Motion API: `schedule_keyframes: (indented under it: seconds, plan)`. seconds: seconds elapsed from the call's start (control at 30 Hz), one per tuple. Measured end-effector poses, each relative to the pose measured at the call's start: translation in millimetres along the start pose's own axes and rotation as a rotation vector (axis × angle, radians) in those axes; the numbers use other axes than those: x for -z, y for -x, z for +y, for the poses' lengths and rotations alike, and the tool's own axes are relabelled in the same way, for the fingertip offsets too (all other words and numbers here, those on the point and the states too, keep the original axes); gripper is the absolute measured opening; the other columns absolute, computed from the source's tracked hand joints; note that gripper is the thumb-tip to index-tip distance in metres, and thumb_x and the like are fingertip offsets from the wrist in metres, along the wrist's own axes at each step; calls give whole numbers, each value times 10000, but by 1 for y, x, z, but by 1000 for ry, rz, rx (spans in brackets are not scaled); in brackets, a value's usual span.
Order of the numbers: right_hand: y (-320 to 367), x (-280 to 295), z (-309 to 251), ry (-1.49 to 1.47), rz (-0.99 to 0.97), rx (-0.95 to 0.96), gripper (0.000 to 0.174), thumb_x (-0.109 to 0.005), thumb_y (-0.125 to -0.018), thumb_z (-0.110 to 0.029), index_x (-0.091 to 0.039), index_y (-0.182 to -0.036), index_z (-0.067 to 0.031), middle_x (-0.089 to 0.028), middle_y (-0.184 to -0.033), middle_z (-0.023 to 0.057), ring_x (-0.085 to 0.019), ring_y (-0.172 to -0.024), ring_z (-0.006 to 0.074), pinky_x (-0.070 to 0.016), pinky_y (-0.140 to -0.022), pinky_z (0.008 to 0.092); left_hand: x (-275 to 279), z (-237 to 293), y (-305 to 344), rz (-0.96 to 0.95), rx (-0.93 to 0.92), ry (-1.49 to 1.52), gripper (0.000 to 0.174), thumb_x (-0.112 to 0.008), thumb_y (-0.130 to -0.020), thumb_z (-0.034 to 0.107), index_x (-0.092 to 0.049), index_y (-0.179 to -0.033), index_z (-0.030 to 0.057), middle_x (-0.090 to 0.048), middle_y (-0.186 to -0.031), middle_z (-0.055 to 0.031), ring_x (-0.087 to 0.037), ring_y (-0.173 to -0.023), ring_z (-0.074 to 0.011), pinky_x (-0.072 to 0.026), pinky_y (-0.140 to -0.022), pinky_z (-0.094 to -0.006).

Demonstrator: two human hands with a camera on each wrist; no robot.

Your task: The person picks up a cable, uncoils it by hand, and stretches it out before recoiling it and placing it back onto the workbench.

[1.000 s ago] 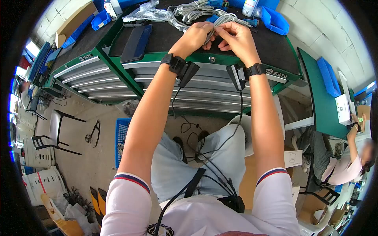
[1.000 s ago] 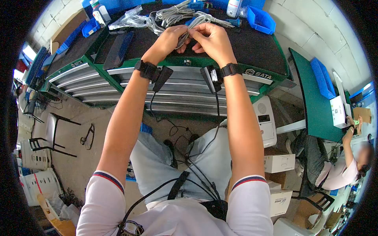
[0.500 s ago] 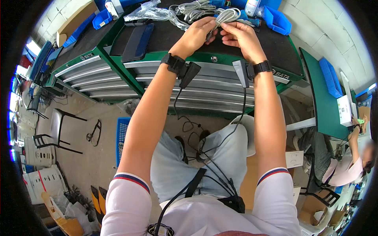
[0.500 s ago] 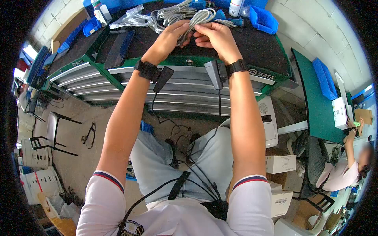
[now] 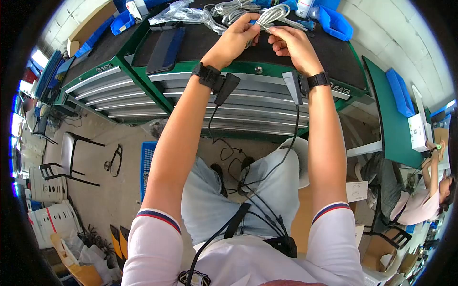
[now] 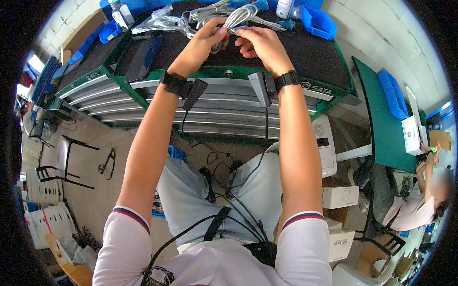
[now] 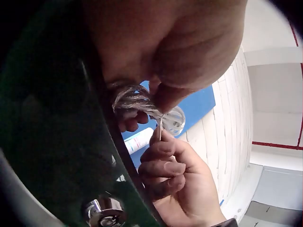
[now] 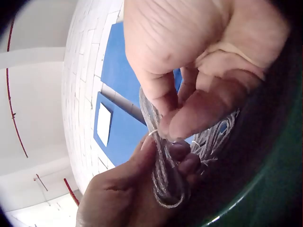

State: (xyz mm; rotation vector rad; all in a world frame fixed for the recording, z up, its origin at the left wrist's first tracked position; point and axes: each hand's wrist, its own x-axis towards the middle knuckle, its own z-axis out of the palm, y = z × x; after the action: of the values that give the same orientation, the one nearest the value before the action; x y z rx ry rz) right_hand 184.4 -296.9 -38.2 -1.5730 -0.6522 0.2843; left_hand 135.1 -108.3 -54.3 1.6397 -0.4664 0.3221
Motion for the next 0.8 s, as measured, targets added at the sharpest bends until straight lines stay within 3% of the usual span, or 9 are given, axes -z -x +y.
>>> schedule_keyframes:
  seconds: [0.07, 0.3, 0.37, 0.43, 0.53, 0.6, 0.8]
  plan:
    - [-1, 2, -3, 0, -39, -15, 275, -597, -947, -372, -679, -1016, -119, -617, -794, -44, -553, -680, 36, -426, -595, 188, -1, 2, 1, 21, -66, -55, 281, -529, -1010, 181, -540, -1268, 70, -571, -815, -10, -520, -762, -91, -415, -694, -236]
    - [-12, 8, -1, 86, -201, -105, 291, -557, -963, -392, -660, -996, -122, -596, -760, -49, -519, -655, 36, -356, -564, 199, 4, -3, -1, -5, -124, -46, 298, -520, -1013, 188, -533, -1292, 86, -583, -858, -3, -513, -786, -83, -395, -708, -230]
    - [-8, 4, -2, 88, -188, -84, 288, -559, -964, -389, -654, -1007, -121, -597, -763, -46, -516, -648, 37, -352, -556, 199, 4, -1, 1, -5, -32, -11, 312, -480, -1032, 213, -520, -1310, 76, -569, -911, 1, -508, -852, -89, -403, -797, -238]
    - [-7, 1, -2, 92, -173, -60, 285, -561, -965, -385, -648, -1017, -119, -598, -766, -42, -514, -640, 39, -348, -548, 198, 4, 2, 2, -2, 31, 79, 310, -464, -1036, 218, -522, -1293, 56, -571, -900, -8, -521, -825, -98, -414, -775, -239]
    - [-6, -2, 1, 130, -110, -2, 256, -590, -962, -355, -634, -1025, -111, -606, -781, -33, -524, -626, 40, -358, -528, 192, 5, 0, -2, -26, 90, 183, 311, -433, -1042, 225, -528, -1259, 24, -577, -880, -27, -544, -761, -118, -435, -721, -243]
    - [-3, -3, 4, 122, -7, 125, 238, -644, -943, -284, -638, -1044, -69, -644, -793, -10, -585, -614, 54, -456, -530, 190, 7, -4, -1, -48, 95, 199, 312, -419, -1044, 227, -531, -1241, 12, -581, -870, -38, -554, -724, -129, -445, -689, -247]
    - [2, -11, 6, 147, 46, 253, 202, -683, -914, -172, -621, -1062, -49, -663, -839, 14, -625, -636, 67, -523, -509, 209, 2, 0, -2, -2, 147, 179, 310, -409, -1038, 221, -515, -1232, 3, -610, -855, -64, -608, -686, -154, -492, -647, -274]
